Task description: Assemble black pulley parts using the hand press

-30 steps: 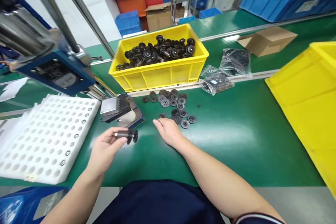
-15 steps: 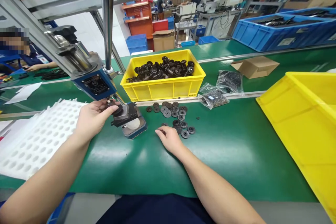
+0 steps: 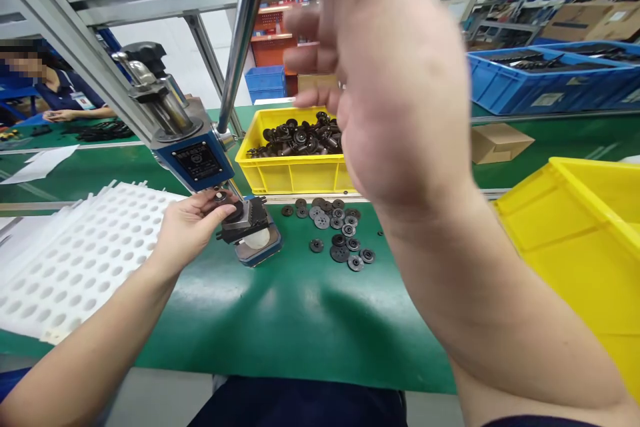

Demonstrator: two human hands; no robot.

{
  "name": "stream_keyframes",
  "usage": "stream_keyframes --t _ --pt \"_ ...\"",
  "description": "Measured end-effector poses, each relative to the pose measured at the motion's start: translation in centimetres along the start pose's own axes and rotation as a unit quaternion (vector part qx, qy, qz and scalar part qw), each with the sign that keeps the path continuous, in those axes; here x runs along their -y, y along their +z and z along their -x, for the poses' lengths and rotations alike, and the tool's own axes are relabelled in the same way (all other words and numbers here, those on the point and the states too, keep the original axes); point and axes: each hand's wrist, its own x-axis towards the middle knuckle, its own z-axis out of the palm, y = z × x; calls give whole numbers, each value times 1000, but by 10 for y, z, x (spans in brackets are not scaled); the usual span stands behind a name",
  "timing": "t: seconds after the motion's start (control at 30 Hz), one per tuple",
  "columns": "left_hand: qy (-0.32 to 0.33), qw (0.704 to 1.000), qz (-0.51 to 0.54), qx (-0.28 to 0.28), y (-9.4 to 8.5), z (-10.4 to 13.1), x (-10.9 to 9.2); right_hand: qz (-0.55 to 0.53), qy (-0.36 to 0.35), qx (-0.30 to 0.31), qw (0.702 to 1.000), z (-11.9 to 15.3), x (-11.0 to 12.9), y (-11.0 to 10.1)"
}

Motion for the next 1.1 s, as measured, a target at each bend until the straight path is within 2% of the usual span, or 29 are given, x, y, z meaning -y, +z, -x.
stream_keyframes --t 0.1,0.2,0.27,0.37,0.47,0.6,0.7,0.87,1.1 --pt "0 1000 1 -5 0 0 2 -31 -25 40 998 -31 16 6" --pt "6 1000 -26 -16 0 0 5 -46 -39 27 998 -36 15 8" --pt "10 999 -38 -24 1 -1 6 -66 -47 5 997 -25 13 8" --pt "13 999 -42 -29 2 -1 6 -47 -95 -30 994 4 10 8" --pt "12 999 -36 -30 2 -1 5 -27 -123 -95 988 33 9 13" --pt "3 999 -22 -32 3 -1 3 -46 -84 -170 981 59 2 17" --pt "0 999 -22 -34 4 0 3 -49 -76 -170 981 74 -10 15" --pt "3 999 -29 -36 5 1 2 -34 -122 -170 977 87 -29 11" --pt "6 997 -52 -54 6 3 2 -17 -134 -166 977 94 -37 12"
